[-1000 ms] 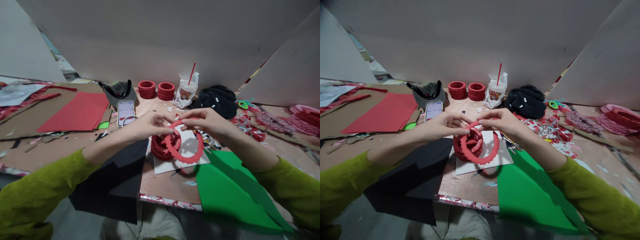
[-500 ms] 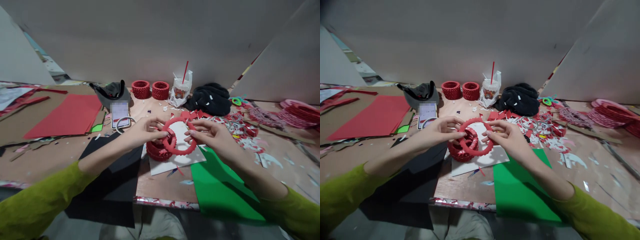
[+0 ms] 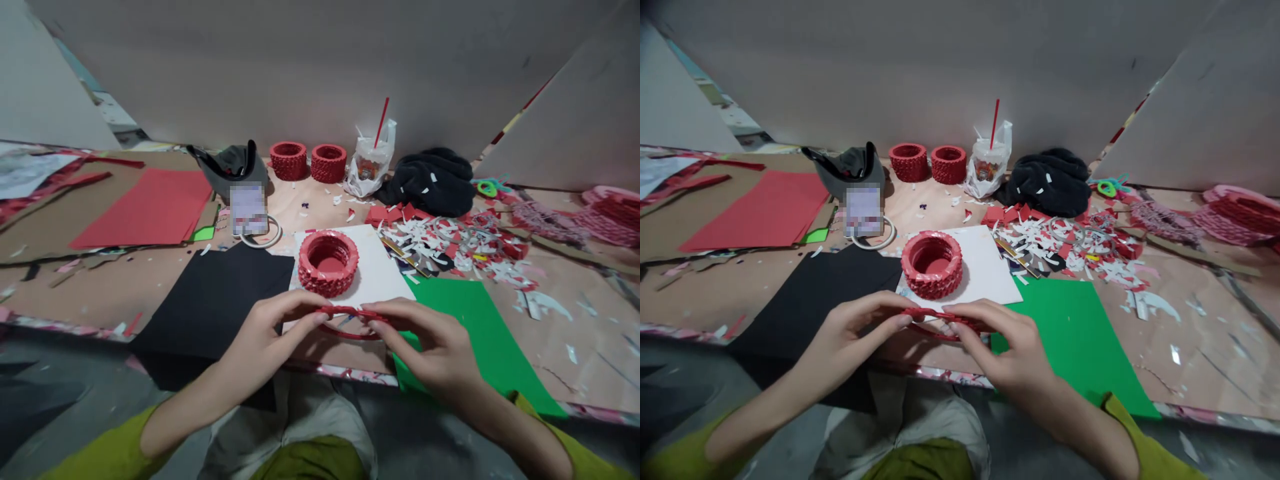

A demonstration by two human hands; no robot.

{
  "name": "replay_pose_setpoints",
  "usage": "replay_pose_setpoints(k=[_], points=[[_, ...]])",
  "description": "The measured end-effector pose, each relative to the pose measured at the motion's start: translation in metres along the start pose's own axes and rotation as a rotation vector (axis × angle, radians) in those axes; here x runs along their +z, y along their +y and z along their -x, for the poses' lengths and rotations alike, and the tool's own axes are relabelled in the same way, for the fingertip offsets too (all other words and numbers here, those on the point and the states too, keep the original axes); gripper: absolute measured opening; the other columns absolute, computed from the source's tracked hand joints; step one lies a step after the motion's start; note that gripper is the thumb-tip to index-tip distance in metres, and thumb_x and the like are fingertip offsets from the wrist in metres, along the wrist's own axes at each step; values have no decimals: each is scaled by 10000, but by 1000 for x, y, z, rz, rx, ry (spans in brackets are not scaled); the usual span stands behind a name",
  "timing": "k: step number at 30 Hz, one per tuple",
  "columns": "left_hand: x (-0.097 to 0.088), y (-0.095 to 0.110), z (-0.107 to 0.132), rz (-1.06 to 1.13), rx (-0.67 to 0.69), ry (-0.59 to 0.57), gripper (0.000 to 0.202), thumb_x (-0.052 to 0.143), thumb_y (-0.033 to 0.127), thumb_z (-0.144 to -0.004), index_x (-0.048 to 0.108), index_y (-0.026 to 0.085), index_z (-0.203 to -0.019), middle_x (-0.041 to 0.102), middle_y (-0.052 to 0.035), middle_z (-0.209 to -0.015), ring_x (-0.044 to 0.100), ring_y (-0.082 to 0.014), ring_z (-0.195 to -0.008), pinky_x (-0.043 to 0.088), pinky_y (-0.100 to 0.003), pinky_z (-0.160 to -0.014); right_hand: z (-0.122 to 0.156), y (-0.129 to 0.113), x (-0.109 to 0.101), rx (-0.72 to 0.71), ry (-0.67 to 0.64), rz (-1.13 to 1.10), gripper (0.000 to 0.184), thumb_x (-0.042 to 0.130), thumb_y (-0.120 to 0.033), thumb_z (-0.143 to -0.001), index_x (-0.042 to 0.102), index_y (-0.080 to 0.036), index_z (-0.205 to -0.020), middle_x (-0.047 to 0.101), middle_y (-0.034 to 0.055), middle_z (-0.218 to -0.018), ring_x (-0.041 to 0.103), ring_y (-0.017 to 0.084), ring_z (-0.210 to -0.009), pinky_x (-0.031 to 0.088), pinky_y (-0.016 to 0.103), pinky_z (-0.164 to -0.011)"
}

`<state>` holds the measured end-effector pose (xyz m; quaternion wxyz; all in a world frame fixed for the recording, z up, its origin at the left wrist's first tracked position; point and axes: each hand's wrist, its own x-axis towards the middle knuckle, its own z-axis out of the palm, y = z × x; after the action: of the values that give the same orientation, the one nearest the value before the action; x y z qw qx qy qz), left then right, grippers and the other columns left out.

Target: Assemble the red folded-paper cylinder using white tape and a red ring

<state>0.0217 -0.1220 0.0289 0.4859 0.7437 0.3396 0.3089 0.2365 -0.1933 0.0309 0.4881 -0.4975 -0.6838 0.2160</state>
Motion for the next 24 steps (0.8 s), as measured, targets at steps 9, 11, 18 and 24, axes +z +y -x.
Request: replay_pose_setpoints(k=[9,11,18,24], points=[[15,-20,18,-41,165,35,203,591,96,-886,706,192,-1023,723,-29,-977,661,-115,-904,497,-198,-847,15,9,23,-128,34,55,187,641,-39,-806,715,-136,-948,761,56,-872,713,116,-801,581,178,-751],[17,-20,17,-40,172,65,176,617,90,-869,708,197,-975,723,-13,-941,659,-106,-870,494,-191,-837,14,8,23,-138,48,68,168,650,-40,-800,716,-129,-927,760,59,-854,712,117,-791,581,177,-742],[19,-21,15,-28,152,91,132,622,99,-865,704,193,-909,721,2,-879,659,-105,-818,502,-188,-782,11,11,26,-108,57,88,162,643,-47,-804,714,-127,-927,756,54,-851,705,114,-778,586,183,-726],[17,-21,17,-57,113,87,130,619,117,-871,703,198,-929,728,-6,-907,660,-117,-840,499,-199,-787,12,12,26,-106,65,103,201,644,-54,-800,716,-163,-952,757,50,-869,710,136,-784,605,227,-721]])
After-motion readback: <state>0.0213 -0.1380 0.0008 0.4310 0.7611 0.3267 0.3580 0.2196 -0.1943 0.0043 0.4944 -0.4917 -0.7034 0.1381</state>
